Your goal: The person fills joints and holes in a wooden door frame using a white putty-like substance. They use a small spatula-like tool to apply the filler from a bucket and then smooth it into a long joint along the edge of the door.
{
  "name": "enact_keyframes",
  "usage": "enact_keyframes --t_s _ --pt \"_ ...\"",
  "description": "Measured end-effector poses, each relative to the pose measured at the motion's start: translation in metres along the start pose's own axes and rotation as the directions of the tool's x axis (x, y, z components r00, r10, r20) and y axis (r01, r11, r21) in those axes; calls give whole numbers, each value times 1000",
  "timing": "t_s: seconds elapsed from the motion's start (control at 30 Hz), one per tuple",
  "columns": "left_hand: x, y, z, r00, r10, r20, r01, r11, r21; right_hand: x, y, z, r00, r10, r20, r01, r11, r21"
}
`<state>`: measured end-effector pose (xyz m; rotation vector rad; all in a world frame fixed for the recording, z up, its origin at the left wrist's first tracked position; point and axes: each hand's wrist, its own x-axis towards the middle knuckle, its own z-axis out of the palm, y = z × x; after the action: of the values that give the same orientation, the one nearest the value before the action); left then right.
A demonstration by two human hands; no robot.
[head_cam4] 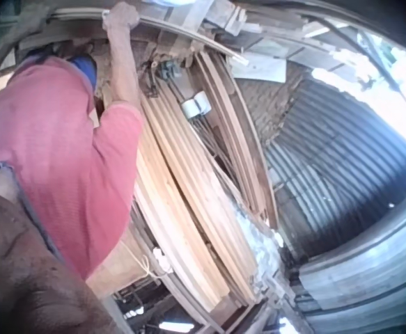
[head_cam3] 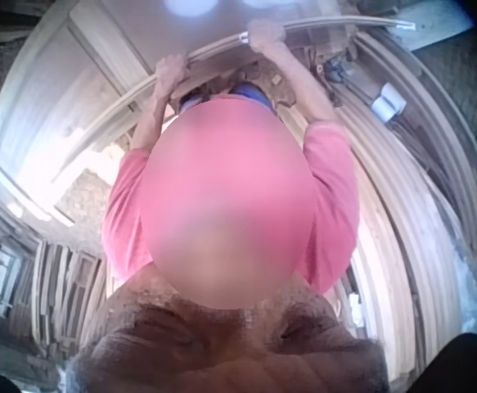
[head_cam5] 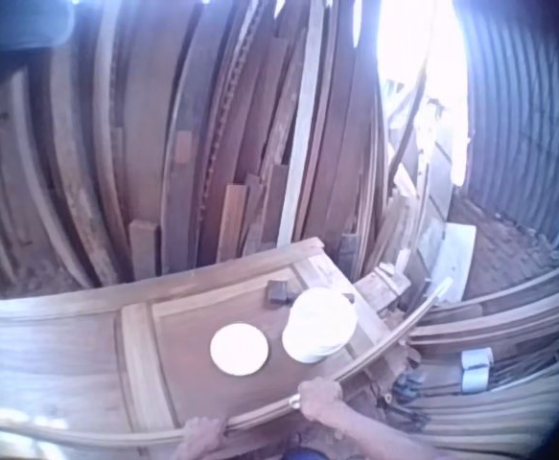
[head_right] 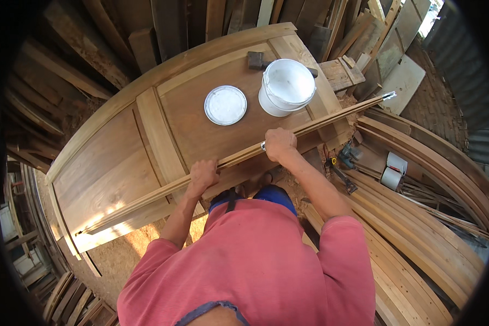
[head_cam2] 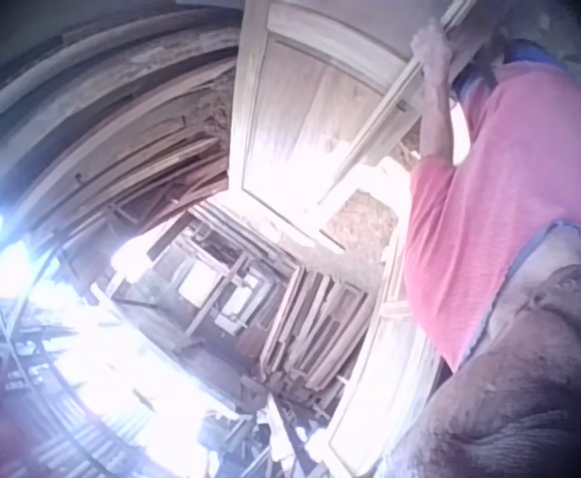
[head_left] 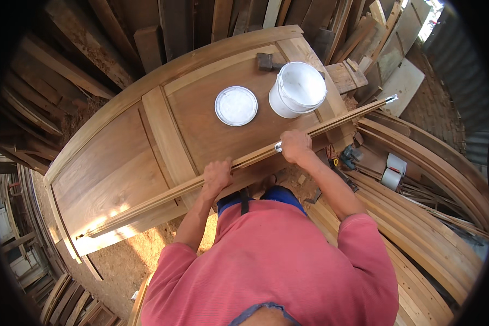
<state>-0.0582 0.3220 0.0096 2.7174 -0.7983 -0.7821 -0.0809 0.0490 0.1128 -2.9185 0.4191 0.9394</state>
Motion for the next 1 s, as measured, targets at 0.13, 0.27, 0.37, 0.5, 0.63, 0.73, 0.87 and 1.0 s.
enact_keyframes --t_s 0.13,0.27,0.37,0.5,0.63,0.73,0.87,1.0 --pt "-2 -2 1 1000 9 -13 -9 1000 10 8 28 1 978 193 -75 -186 979 87" --pt "-3 -1 0 1000 -18 -6 18 1000 -2 -1 25 5 988 119 -97 -108 988 114" --pt "-2 4 -5 1000 9 -21 -9 1000 -4 -4 9 23 991 66 -113 -53 993 108" --pt "-3 1 -5 1000 4 -11 -4 1000 11 12 36 10 971 212 -109 -197 972 128" --pt "-4 1 -6 1000 -8 -5 8 1000 7 -8 35 6 976 151 -158 -123 977 175" --pt "-3 4 -7 1000 0 1 0 1000 10 -3 20 33 987 51 -153 -30 991 134" --pt "0 3 -9 1000 9 22 -10 999 32 -2 42 24 960 148 -240 -93 970 225" --pt "-3 -2 -6 1000 -6 26 5 1000 24 -36 80 21 904 155 -398 35 901 432"
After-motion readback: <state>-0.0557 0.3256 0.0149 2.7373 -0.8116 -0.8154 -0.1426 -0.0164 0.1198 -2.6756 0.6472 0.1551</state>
